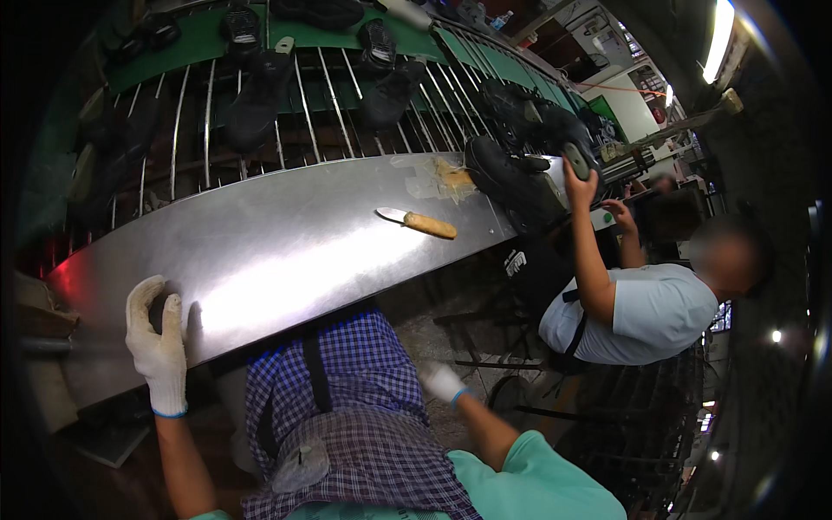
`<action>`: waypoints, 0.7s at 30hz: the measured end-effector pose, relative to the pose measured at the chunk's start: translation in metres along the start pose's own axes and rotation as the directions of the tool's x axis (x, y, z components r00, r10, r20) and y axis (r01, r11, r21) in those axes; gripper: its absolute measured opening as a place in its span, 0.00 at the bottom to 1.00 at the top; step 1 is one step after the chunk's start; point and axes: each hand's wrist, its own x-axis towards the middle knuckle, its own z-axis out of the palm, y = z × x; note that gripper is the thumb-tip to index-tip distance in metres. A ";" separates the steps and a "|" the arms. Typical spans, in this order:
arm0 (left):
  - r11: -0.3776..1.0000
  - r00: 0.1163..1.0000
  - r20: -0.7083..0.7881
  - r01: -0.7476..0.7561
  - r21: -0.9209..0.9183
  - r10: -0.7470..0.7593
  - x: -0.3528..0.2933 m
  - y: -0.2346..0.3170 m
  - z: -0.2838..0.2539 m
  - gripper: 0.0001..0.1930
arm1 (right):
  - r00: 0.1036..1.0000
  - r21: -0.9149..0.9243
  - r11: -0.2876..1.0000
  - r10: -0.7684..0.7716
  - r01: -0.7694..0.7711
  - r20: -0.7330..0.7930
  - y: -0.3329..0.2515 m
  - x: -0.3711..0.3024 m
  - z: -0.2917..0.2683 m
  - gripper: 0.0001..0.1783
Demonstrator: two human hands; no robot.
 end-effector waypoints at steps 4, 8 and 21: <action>0.996 0.998 0.043 0.048 -0.077 -0.045 -0.001 0.012 -0.003 0.17 | 0.950 -0.152 0.951 0.288 -0.268 0.125 0.089 -0.067 0.080 0.34; 0.997 0.998 0.059 -0.033 -0.076 0.037 0.001 0.009 0.001 0.16 | 0.933 -0.137 0.928 0.356 -0.346 0.058 0.166 -0.045 0.074 0.33; 0.983 0.983 0.032 -0.180 0.040 0.179 -0.004 0.026 -0.005 0.13 | 0.779 -0.260 0.781 -0.612 0.568 -0.136 -0.126 -0.010 0.016 0.21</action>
